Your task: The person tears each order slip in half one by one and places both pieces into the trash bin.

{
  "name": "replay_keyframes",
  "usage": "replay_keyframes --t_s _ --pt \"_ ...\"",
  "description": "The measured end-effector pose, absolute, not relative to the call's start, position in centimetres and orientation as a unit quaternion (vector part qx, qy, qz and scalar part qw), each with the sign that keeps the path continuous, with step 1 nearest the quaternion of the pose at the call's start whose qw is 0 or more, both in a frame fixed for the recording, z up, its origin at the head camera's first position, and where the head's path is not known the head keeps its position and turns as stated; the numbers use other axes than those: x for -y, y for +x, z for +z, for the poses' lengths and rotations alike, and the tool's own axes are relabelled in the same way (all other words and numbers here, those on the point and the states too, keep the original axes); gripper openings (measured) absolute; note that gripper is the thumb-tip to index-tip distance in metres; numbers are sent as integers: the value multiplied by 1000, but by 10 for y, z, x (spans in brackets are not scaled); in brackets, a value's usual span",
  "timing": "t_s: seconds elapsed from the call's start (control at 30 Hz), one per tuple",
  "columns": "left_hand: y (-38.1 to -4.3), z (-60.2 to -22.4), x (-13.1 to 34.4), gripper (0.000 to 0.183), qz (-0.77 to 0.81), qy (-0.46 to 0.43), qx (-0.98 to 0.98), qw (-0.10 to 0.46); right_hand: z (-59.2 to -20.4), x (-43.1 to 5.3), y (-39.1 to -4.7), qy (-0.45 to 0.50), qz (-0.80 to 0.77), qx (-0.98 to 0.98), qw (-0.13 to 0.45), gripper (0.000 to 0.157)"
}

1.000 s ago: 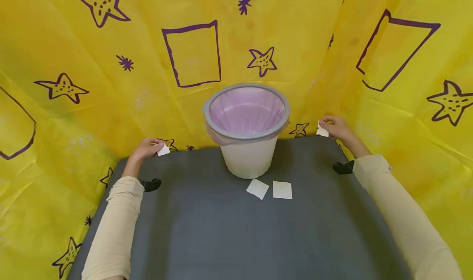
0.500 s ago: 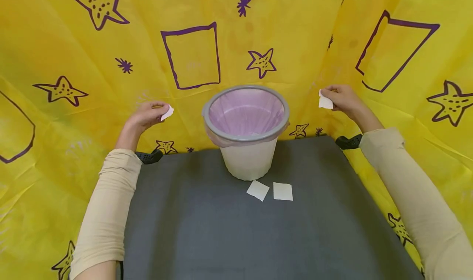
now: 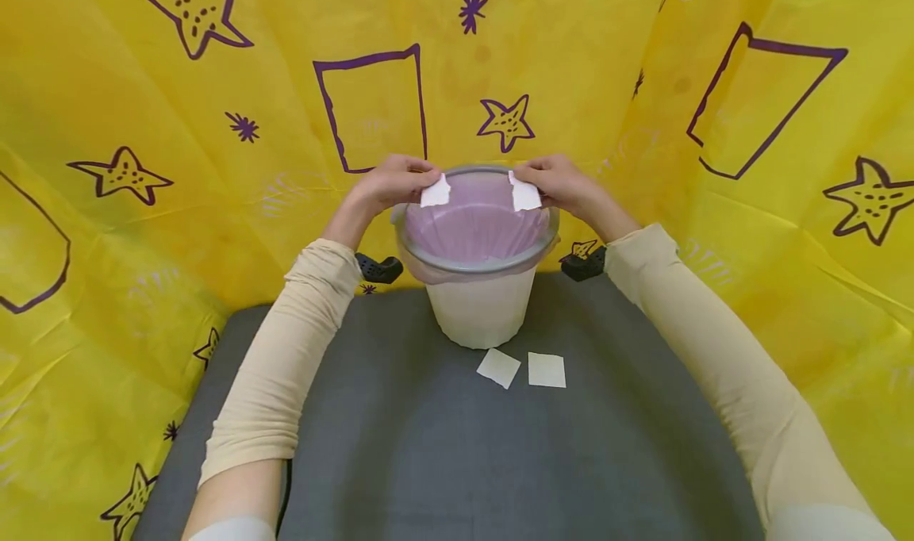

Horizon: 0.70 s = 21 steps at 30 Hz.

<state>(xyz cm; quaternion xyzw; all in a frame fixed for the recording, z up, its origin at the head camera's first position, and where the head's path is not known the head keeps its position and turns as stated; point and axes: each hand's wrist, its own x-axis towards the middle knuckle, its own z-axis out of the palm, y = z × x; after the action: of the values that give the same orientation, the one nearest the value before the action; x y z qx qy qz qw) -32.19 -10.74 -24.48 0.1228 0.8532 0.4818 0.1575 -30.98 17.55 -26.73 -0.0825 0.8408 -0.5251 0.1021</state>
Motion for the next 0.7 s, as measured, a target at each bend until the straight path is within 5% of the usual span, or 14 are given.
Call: replay_keyframes --t_s 0.23,0.43,0.7 --pt "-316 -251 74 76 334 170 -924 74 -272 -147 -310 -182 -298 -937 -30 65" --pt "-317 -262 72 79 303 175 -935 61 -277 -145 -308 -187 -268 -945 -32 70" --pt "-315 -272 124 84 94 116 -988 -41 -292 -204 -307 -126 -137 -980 -65 76"
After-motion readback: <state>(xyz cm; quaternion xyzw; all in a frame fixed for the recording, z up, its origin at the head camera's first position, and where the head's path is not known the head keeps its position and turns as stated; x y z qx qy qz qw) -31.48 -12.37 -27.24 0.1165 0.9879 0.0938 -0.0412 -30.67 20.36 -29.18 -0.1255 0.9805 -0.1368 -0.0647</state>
